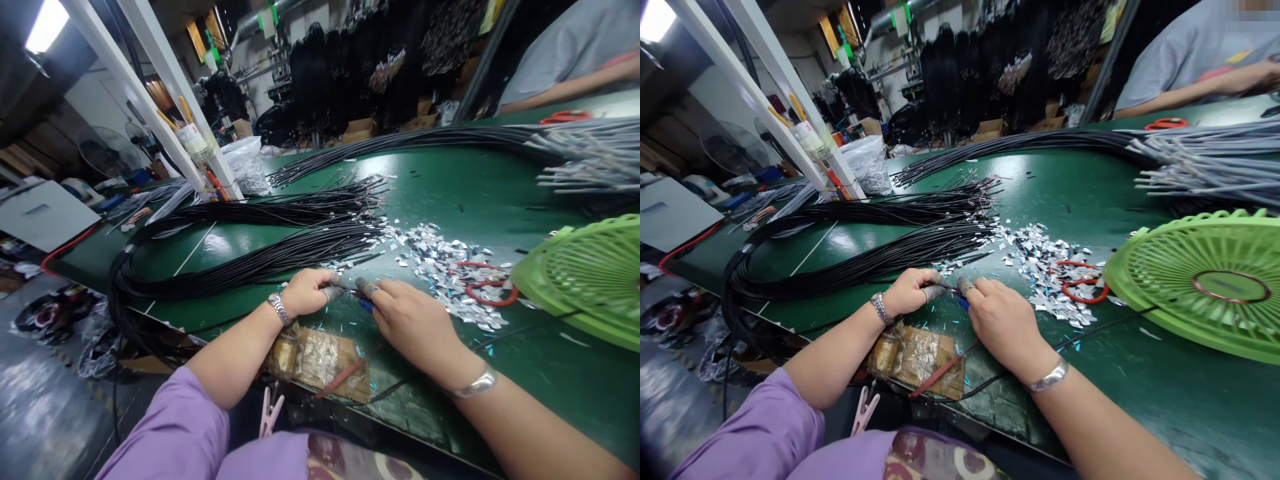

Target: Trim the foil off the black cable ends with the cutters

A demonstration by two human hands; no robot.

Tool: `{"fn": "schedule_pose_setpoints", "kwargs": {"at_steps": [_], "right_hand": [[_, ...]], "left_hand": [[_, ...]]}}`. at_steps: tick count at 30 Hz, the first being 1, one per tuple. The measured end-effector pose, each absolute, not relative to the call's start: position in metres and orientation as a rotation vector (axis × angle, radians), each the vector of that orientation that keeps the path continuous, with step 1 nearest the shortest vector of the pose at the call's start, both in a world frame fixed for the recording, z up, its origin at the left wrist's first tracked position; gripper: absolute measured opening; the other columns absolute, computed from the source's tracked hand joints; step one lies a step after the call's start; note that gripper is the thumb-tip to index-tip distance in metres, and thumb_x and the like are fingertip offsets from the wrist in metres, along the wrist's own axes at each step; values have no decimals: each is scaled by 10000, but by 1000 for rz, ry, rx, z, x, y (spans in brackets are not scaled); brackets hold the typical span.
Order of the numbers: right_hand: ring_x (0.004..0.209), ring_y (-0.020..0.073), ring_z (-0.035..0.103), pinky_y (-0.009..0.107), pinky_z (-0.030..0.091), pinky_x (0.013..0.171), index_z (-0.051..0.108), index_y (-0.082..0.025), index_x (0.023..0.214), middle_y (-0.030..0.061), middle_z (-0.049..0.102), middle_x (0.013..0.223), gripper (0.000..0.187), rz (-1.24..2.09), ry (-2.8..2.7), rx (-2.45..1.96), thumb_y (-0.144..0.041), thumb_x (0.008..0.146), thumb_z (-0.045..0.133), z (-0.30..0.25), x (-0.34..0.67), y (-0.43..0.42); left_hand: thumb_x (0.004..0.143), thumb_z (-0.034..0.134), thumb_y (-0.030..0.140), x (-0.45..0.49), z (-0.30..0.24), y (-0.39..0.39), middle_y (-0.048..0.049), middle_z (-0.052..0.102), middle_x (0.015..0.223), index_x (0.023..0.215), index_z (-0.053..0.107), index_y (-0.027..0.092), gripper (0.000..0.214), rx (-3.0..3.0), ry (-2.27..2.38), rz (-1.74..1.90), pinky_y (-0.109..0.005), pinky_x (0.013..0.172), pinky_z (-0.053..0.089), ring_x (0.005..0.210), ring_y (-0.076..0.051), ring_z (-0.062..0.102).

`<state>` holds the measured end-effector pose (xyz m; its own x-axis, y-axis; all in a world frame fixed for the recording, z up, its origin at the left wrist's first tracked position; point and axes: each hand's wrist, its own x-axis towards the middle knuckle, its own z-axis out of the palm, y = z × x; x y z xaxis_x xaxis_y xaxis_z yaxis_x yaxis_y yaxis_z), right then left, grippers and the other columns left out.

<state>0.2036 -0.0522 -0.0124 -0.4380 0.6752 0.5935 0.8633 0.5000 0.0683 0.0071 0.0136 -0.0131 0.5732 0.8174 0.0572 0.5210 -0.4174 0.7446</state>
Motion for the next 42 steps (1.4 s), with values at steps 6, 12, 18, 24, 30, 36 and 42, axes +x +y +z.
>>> {"fn": "schedule_pose_setpoints", "kwargs": {"at_steps": [6,12,18,24,30,36,42], "right_hand": [[612,178,533,284,315,567,624,-188,741,27,554,614,210,-366,-2306,-1336,-73,803,460,-17,204,-50],[624,188,579,282,343,535,652,-191,761,45,613,639,239,-156,-2267,-1431,-102,802,434,-21,207,-46],[665,206,604,297,439,577,671,-198,866,54,693,763,251,549,-1830,-1454,-365,839,486,-26,212,-33],[651,189,551,296,443,590,628,-194,747,19,631,678,368,1078,-1488,-1302,-560,715,601,-27,196,-35],[569,148,457,277,397,548,553,-198,679,-10,542,596,267,1076,-1412,-1287,-463,678,578,-26,188,-35],[526,144,435,264,358,501,483,-218,597,-27,493,525,150,827,-1684,-1330,-321,704,490,-28,192,-36],[532,179,509,292,386,505,462,-230,689,9,557,592,269,558,-1793,-1412,-451,839,428,-22,194,-40]], "left_hand": [[790,580,264,8,-7,11,-14,687,777,901,718,171,200,2192,1097,517,-208,643,428,705,-132,580],[766,598,231,9,-10,11,-8,657,715,867,686,153,155,2076,1099,549,-200,605,428,642,-110,563],[774,610,383,14,-7,11,53,506,498,803,542,138,256,1616,1112,588,-171,413,352,392,-62,443],[712,679,432,18,-11,8,43,532,513,788,525,142,337,1605,1031,621,-178,418,380,412,-69,480],[672,690,514,21,-10,7,51,533,503,755,504,151,417,1565,995,535,-168,390,357,385,-57,466],[596,666,677,22,-2,7,82,467,451,725,479,159,566,1350,997,631,-163,343,258,324,-38,378],[560,678,709,19,1,8,81,455,435,727,487,152,613,1305,913,640,-170,348,236,324,-38,362]]}}
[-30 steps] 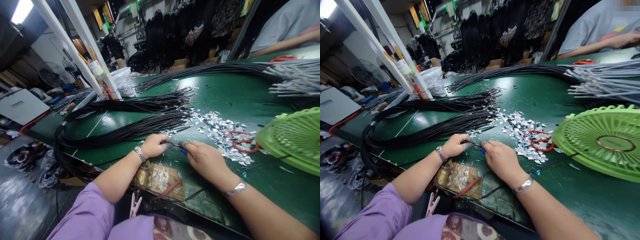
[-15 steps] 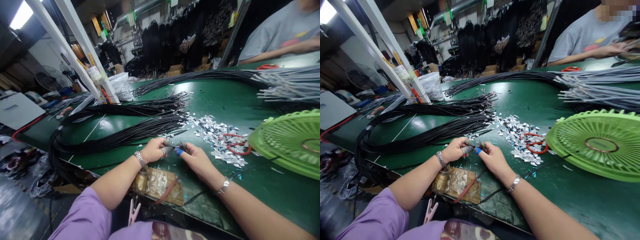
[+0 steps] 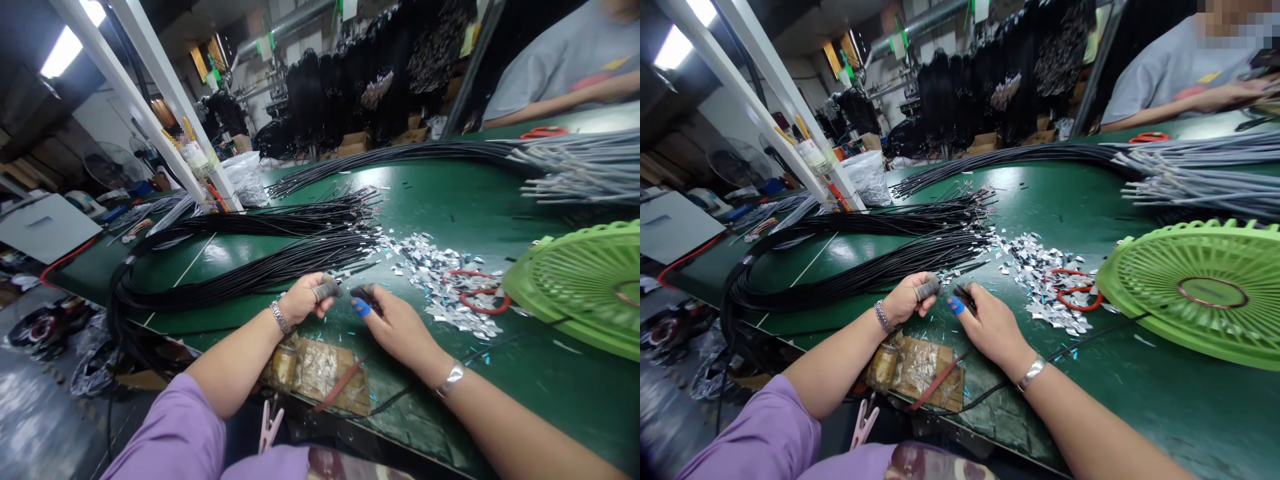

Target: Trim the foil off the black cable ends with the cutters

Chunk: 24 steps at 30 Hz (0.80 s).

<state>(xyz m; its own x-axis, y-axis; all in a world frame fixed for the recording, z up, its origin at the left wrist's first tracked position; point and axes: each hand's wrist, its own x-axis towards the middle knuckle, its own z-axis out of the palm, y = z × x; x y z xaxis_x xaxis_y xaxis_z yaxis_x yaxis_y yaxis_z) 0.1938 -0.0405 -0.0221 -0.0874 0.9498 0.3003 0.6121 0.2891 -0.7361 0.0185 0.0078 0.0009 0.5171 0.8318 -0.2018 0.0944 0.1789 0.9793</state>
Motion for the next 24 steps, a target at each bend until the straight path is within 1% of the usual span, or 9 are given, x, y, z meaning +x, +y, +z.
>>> {"fn": "schedule_pose_setpoints", "kwargs": {"at_steps": [3,7,10,13,15,16,19,21,24], "right_hand": [[579,199,555,314,425,545,507,-219,770,37,609,661,274,525,-1798,-1378,-441,872,383,-21,195,-41],[601,194,576,304,446,555,572,-204,841,31,641,679,222,656,-1723,-1286,-395,844,459,-26,195,-39],[654,196,604,301,467,584,589,-199,901,28,661,713,196,732,-1650,-1228,-354,830,493,-29,194,-37],[675,203,618,307,475,599,575,-198,855,41,664,720,223,706,-1677,-1242,-357,882,420,-30,196,-36],[673,208,617,312,466,602,574,-197,847,53,663,732,273,564,-1759,-1288,-345,918,356,-27,199,-37],[676,211,613,313,458,603,583,-193,871,61,663,750,274,451,-1806,-1315,-334,921,354,-26,200,-38],[716,216,592,307,425,619,612,-181,940,81,651,811,215,66,-1947,-1352,-255,877,420,-22,204,-42],[712,207,567,295,395,612,627,-180,888,78,630,784,201,-121,-2031,-1345,-185,836,433,-20,205,-44],[661,189,525,284,352,584,623,-183,803,59,593,703,200,-272,-2112,-1355,-133,806,429,-18,204,-47]], "left_hand": [[563,682,707,18,0,8,79,459,437,733,489,148,615,1323,894,635,-170,358,257,339,-40,374],[509,745,664,19,-2,9,55,510,494,729,498,139,620,1346,897,622,-170,400,321,405,-46,439],[515,757,637,19,-2,9,40,533,519,742,517,130,606,1361,905,614,-178,429,346,427,-48,462],[516,755,636,19,-1,9,36,540,521,739,512,136,599,1375,916,604,-180,428,344,429,-52,466],[533,739,642,18,-1,9,42,524,507,735,510,139,588,1400,930,607,-176,407,316,418,-52,446],[552,728,639,18,-1,9,47,511,498,737,513,140,575,1419,939,612,-174,397,298,411,-49,429],[605,704,615,18,-2,10,65,468,475,737,524,140,525,1476,982,632,-173,386,257,393,-39,380],[615,704,600,18,-2,10,71,452,465,734,532,138,507,1506,1011,644,-176,389,249,387,-36,366],[613,708,591,18,0,9,74,442,457,715,539,136,497,1537,1011,686,-182,410,268,391,-34,367]]}}
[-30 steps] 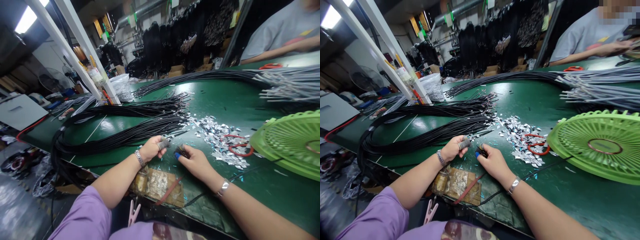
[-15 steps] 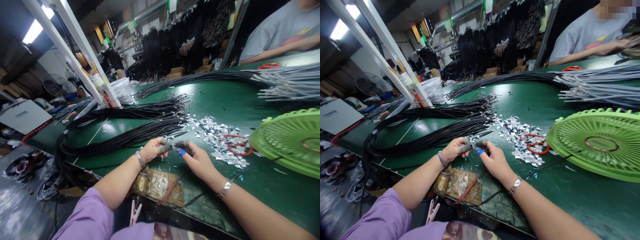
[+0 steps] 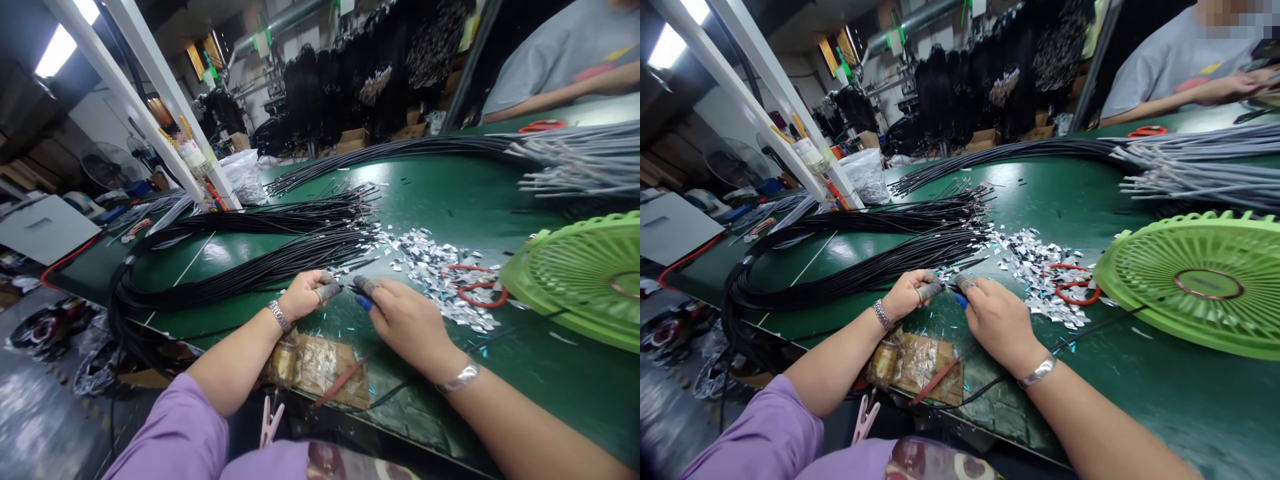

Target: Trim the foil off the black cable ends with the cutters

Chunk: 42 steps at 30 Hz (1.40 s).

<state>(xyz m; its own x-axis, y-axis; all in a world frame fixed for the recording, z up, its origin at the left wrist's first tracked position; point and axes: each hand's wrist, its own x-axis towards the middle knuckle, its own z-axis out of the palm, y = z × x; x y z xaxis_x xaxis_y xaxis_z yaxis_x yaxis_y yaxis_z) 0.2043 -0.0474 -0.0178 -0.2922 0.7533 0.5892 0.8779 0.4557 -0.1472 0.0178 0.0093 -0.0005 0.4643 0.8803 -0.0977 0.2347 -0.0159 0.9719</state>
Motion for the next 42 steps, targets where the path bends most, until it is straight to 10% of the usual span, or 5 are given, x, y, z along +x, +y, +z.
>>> {"fn": "schedule_pose_setpoints", "kwargs": {"at_steps": [22,30,36,42], "right_hand": [[648,182,541,272,345,588,624,-192,752,44,582,640,198,-351,-2209,-1393,-88,789,460,-15,203,-48],[635,198,604,293,440,566,638,-200,814,39,663,695,196,468,-1829,-1396,-321,846,487,-23,208,-37],[748,214,623,349,497,750,615,-204,789,40,669,746,374,1080,-1269,-1122,-522,628,731,-24,194,-34],[464,84,372,255,393,495,589,-198,706,-43,530,572,401,1311,-993,-1082,-468,522,822,-16,187,-40]], "left_hand": [[743,619,423,13,-12,10,25,510,581,726,587,141,285,1857,1029,665,-212,541,349,542,-79,436],[737,601,581,16,-5,7,46,504,509,753,512,153,437,1693,1044,613,-190,432,304,402,-52,389],[683,611,661,17,-4,9,27,544,540,762,516,142,534,1590,924,588,-179,401,306,392,-46,413],[651,643,664,17,-7,11,27,541,547,759,546,134,550,1570,839,515,-178,422,353,429,-51,448]]}}
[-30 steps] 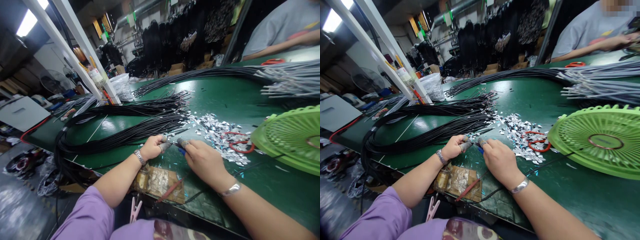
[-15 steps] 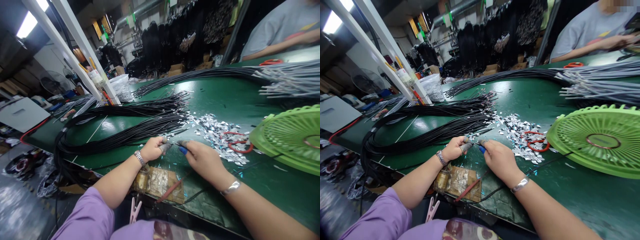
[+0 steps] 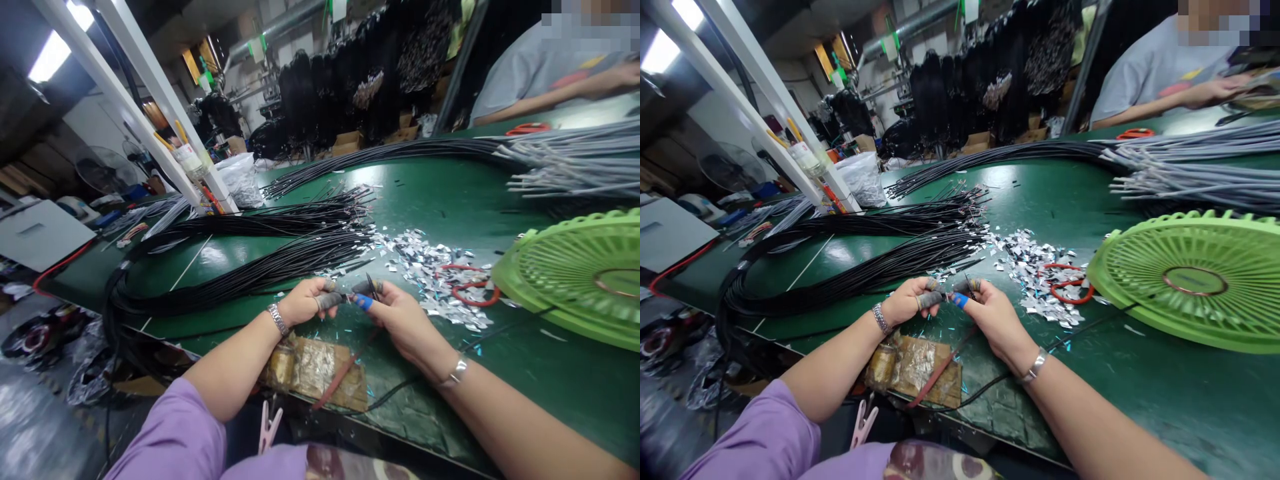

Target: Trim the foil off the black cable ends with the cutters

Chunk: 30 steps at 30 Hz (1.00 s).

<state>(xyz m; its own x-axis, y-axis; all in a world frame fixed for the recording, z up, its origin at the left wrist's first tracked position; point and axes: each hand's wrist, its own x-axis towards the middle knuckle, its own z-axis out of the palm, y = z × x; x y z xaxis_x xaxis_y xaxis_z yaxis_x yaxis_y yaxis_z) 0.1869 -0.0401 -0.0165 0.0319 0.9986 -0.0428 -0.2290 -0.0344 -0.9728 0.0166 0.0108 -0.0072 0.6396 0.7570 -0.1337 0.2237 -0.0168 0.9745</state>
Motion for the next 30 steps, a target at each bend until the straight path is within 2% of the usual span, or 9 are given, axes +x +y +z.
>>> {"fn": "schedule_pose_setpoints", "kwargs": {"at_steps": [4,11,21,30], "right_hand": [[447,64,320,218,241,403,574,-186,698,-55,496,543,428,1385,-935,-1100,-425,471,847,-16,187,-41],[412,40,287,195,152,380,540,-178,667,-81,435,477,431,1580,-861,-1065,-369,445,856,-13,186,-43],[423,28,290,184,174,381,555,-177,703,-81,476,529,448,1674,-820,-1071,-272,394,865,-14,187,-40],[416,28,297,187,182,378,552,-178,679,-85,459,503,441,1679,-841,-1070,-263,384,869,-13,189,-40]], "left_hand": [[659,661,631,15,-8,11,20,551,555,753,557,128,522,1615,858,503,-178,428,356,426,-48,450],[681,661,605,15,-7,10,10,556,564,750,587,116,500,1664,873,506,-175,415,354,430,-54,458],[640,684,628,15,-4,8,20,548,518,732,582,125,521,1637,870,468,-174,413,351,424,-58,457],[682,651,628,15,0,7,34,550,518,722,557,131,507,1623,861,388,-166,391,309,374,-36,422]]}}
